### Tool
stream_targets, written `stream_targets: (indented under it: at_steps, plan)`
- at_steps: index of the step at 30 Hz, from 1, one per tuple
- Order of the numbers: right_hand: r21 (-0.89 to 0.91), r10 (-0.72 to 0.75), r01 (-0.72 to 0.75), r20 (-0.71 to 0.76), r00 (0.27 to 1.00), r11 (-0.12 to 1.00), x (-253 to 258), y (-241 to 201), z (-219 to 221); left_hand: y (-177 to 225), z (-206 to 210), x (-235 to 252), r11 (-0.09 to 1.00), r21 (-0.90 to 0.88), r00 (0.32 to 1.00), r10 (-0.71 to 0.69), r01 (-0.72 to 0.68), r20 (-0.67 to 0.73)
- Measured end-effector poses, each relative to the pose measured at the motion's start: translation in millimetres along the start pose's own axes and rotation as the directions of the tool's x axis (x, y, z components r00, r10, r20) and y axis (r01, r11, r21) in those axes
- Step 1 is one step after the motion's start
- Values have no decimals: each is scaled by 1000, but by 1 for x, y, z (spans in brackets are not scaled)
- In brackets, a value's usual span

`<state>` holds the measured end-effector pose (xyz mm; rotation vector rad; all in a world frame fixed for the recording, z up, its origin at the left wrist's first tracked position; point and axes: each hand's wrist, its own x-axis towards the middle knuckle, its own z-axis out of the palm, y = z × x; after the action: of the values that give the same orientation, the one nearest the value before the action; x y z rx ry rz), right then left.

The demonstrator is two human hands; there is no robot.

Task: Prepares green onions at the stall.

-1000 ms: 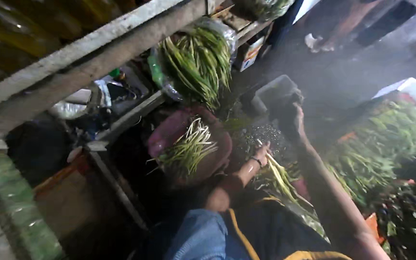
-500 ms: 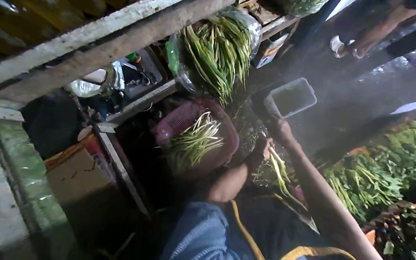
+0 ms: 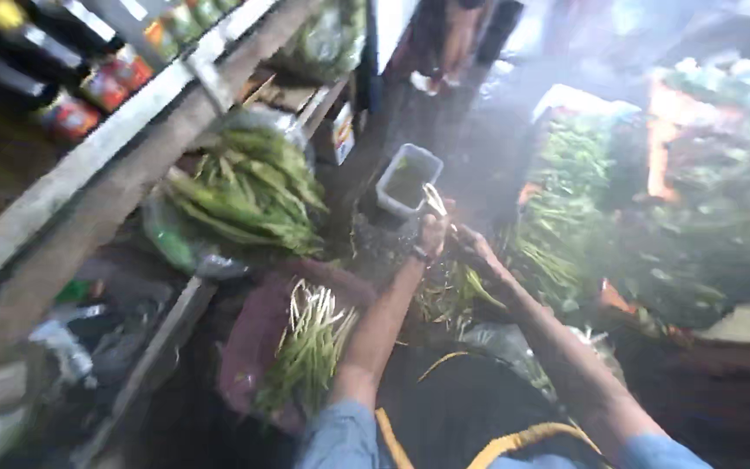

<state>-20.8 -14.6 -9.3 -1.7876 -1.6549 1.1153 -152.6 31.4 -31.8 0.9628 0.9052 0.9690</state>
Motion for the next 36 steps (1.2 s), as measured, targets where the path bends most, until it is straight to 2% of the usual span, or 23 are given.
stream_targets:
  at_steps: [4, 6, 8, 11, 12, 14, 16, 18, 20, 22, 23, 25, 27, 29, 31, 33, 36]
  plan:
    - [-99, -104, 94, -99, 990, 991, -7, -3, -45, 14, 20, 8, 946, 317, 991, 22, -63, 131]
    - [-91, -179, 165, -164, 970, 982, -14, 0, -59, 20, 37, 13, 886, 450, 988, 49, -110, 144]
    - [-50, -276, 272, -254, 927, 961, -22, 2, -68, 27, 51, 14, 818, 572, 992, -6, -66, 122]
    - [7, -332, 360, -373, 866, 933, -35, -1, -82, 53, 66, -1, 782, 623, 991, -92, 8, 102]
    - [57, -318, 370, -399, 860, 927, -40, -2, -89, 67, 69, -7, 776, 630, 988, -79, -22, 132]
    - [188, -238, 353, -454, 858, 916, -54, -1, -106, 80, 71, -1, 817, 517, 956, 134, -256, 261]
    - [263, -223, 405, -522, 823, 876, -58, 18, -127, 73, 69, 26, 809, 383, 885, 334, -445, 324]
    - [315, -246, 463, -539, 806, 828, -65, 38, -152, 76, 64, 42, 682, 527, 861, 373, -507, 346]
    - [348, -252, 510, -573, 780, 787, -74, 55, -172, 91, 71, 36, 521, 718, 887, 267, -461, 376]
    - [373, -209, 520, -622, 755, 768, -79, 65, -179, 92, 87, 25, 435, 782, 892, 151, -446, 425]
    - [384, -153, 495, -650, 744, 780, -82, 64, -178, 87, 96, 18, 428, 762, 867, 126, -486, 483]
    - [436, 47, 342, -670, 741, 832, -98, 34, -171, 74, 116, 4, 424, 697, 798, 118, -578, 591]
    - [508, 193, 243, -661, 726, 826, -109, 12, -160, 58, 131, -2, 425, 656, 762, 145, -624, 631]
    - [526, 194, 270, -667, 719, 807, -109, 9, -153, 46, 144, -6, 414, 627, 742, 228, -660, 630]
    - [509, 150, 320, -685, 713, 799, -110, 12, -153, 49, 153, -9, 450, 611, 744, 221, -652, 631]
    - [478, 123, 330, -696, 707, 814, -110, 18, -155, 48, 155, -4, 562, 561, 744, 155, -608, 650]
    - [366, 92, 214, -664, 742, 906, -111, 29, -151, 37, 158, 4, 716, 483, 769, 118, -504, 628]
